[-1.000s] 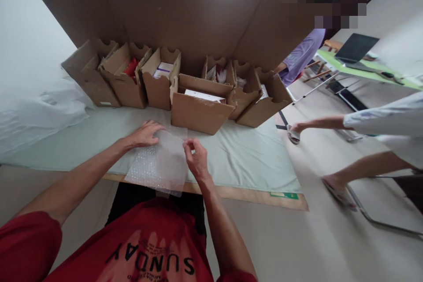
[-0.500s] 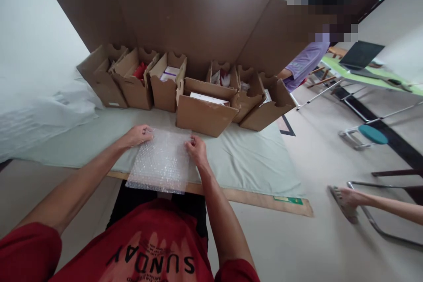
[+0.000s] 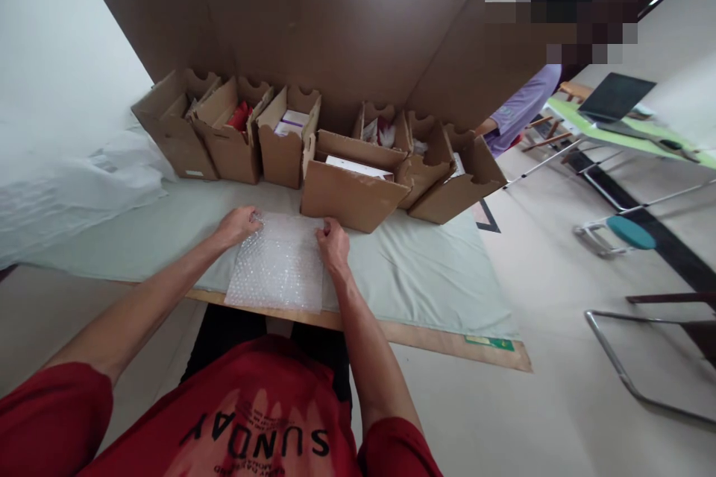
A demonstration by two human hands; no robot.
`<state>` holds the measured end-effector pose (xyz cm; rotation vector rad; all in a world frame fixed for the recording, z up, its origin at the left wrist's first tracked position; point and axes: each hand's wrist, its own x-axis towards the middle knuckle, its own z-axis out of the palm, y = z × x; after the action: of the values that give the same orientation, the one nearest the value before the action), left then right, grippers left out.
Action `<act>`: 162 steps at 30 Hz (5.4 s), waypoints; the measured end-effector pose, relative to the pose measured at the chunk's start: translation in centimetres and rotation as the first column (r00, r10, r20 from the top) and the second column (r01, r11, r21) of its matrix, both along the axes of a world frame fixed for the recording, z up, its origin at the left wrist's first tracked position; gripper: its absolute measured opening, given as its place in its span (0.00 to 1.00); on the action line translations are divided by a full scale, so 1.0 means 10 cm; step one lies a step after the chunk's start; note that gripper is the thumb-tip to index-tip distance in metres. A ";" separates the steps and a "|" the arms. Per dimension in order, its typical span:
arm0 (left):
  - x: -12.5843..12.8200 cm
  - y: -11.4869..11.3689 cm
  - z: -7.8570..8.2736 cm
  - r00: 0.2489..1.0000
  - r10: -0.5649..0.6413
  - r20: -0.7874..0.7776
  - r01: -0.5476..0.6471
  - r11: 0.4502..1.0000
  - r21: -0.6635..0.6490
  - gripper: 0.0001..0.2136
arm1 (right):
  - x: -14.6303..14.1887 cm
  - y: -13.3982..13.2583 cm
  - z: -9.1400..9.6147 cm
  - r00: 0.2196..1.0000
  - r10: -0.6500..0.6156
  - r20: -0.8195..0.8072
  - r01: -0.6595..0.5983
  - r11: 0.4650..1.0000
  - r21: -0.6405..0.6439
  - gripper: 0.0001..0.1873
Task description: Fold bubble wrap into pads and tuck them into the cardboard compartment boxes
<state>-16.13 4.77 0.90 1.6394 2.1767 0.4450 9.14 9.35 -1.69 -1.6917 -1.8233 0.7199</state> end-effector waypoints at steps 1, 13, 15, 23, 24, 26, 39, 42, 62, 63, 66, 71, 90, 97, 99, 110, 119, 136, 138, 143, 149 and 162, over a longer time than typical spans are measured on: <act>0.01 -0.01 -0.01 1.000 0.002 -0.015 -0.002 1.000 -0.006 0.14 | -0.01 0.00 0.00 1.000 -0.002 0.024 0.002 1.000 0.003 0.22; 0.07 -0.04 -0.02 0.993 0.028 -0.111 -0.032 0.999 -0.033 0.19 | -0.04 -0.02 -0.07 0.988 0.043 0.151 -0.048 0.999 0.024 0.24; 0.07 -0.04 -0.02 0.993 0.031 -0.113 -0.035 0.999 -0.035 0.20 | -0.03 0.00 -0.09 0.988 0.049 0.146 -0.057 0.997 0.050 0.25; 0.08 -0.06 0.00 0.994 0.037 -0.105 -0.041 0.999 -0.034 0.22 | 0.00 0.00 -0.07 0.991 0.067 0.112 -0.076 0.994 0.076 0.25; 0.08 -0.07 0.00 0.994 0.038 -0.104 -0.042 0.999 -0.034 0.22 | 0.00 -0.01 -0.07 0.991 0.065 0.115 -0.074 0.994 0.077 0.25; 0.08 -0.07 0.00 0.994 0.040 -0.102 -0.044 0.998 -0.035 0.22 | -0.01 -0.02 -0.07 0.991 0.059 0.122 -0.069 0.995 0.075 0.26; 0.22 -0.36 0.22 0.971 0.017 -0.239 0.018 0.989 0.145 0.23 | 0.26 -0.24 0.05 0.990 0.008 0.142 -0.046 0.963 0.264 0.22; 0.39 -0.46 0.20 0.944 -0.132 -0.302 0.214 0.942 0.258 0.20 | 0.22 -0.41 0.08 0.976 0.084 0.200 -0.152 0.922 0.355 0.18; 0.62 -0.73 -0.11 0.808 -0.472 -0.352 0.541 0.831 0.129 0.26 | 0.14 -0.86 0.20 0.805 0.247 0.539 -0.395 0.902 0.176 0.26; 0.64 -0.81 -0.11 0.794 -0.487 -0.364 0.561 0.817 0.133 0.26 | 0.04 -0.90 0.20 0.791 0.300 0.533 -0.442 0.882 0.161 0.26; 0.61 -1.02 -0.19 0.754 -0.539 -0.377 0.601 0.796 0.064 0.26 | -0.13 -0.99 0.11 0.743 0.437 0.506 -0.548 0.832 0.086 0.25; 0.40 -1.13 -0.23 0.733 -0.580 -0.355 0.618 0.786 -0.008 0.27 | 0.34 -1.09 -0.02 0.767 0.390 0.510 -0.505 0.857 0.104 0.26; 0.38 -0.75 -0.16 0.828 -0.509 -0.235 0.544 0.832 0.113 0.25 | 0.79 -1.17 0.12 0.809 0.340 0.479 -0.452 0.881 0.138 0.21; 0.43 -1.43 0.02 0.728 -0.669 -0.151 0.683 0.688 0.246 0.15 | 0.71 -1.40 0.20 0.622 0.644 0.446 -0.744 0.663 0.079 0.17; 0.46 -1.50 0.00 0.729 -0.667 -0.157 0.684 0.699 0.209 0.14 | 0.66 -1.40 0.14 0.601 0.628 0.494 -0.759 0.643 0.106 0.16; 0.47 -1.27 0.03 0.812 -0.576 -0.097 0.584 0.806 0.100 0.12 | 0.50 -0.93 0.37 0.699 0.660 0.274 -0.655 0.745 -0.126 0.16; 0.38 -0.98 0.18 0.884 -0.390 0.256 0.398 0.917 0.026 0.13 | 0.45 -1.01 0.28 0.857 0.491 0.160 -0.473 0.870 -0.139 0.13; 0.18 -0.77 -0.08 0.929 -0.130 0.346 0.091 0.988 0.127 0.09 | 0.35 -0.81 0.10 0.973 0.222 -0.067 -0.228 0.968 -0.100 0.09; 0.22 -0.74 -0.10 0.961 -0.105 0.255 0.084 0.992 0.093 0.07 | 0.32 -0.82 0.10 0.981 0.193 0.035 -0.190 0.979 -0.074 0.09; 0.37 -0.87 -0.04 0.987 -0.037 -0.156 0.066 0.980 0.188 0.21 | 0.20 -0.85 0.16 0.945 0.160 0.287 -0.139 0.986 -0.092 0.06; 0.34 -1.11 0.00 0.781 -0.483 -0.397 0.594 0.770 0.234 0.19 | 0.12 -0.87 0.26 0.855 0.185 0.484 -0.134 0.981 -0.138 0.16; 0.28 -0.90 0.07 0.756 -0.545 -0.363 0.627 0.761 0.164 0.08 | 0.17 -1.02 0.26 0.573 0.485 0.661 -0.705 0.703 0.096 0.19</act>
<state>-13.36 -4.25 1.56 2.5748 1.6628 0.3329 10.87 -0.87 0.94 -1.0650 -2.8561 0.0326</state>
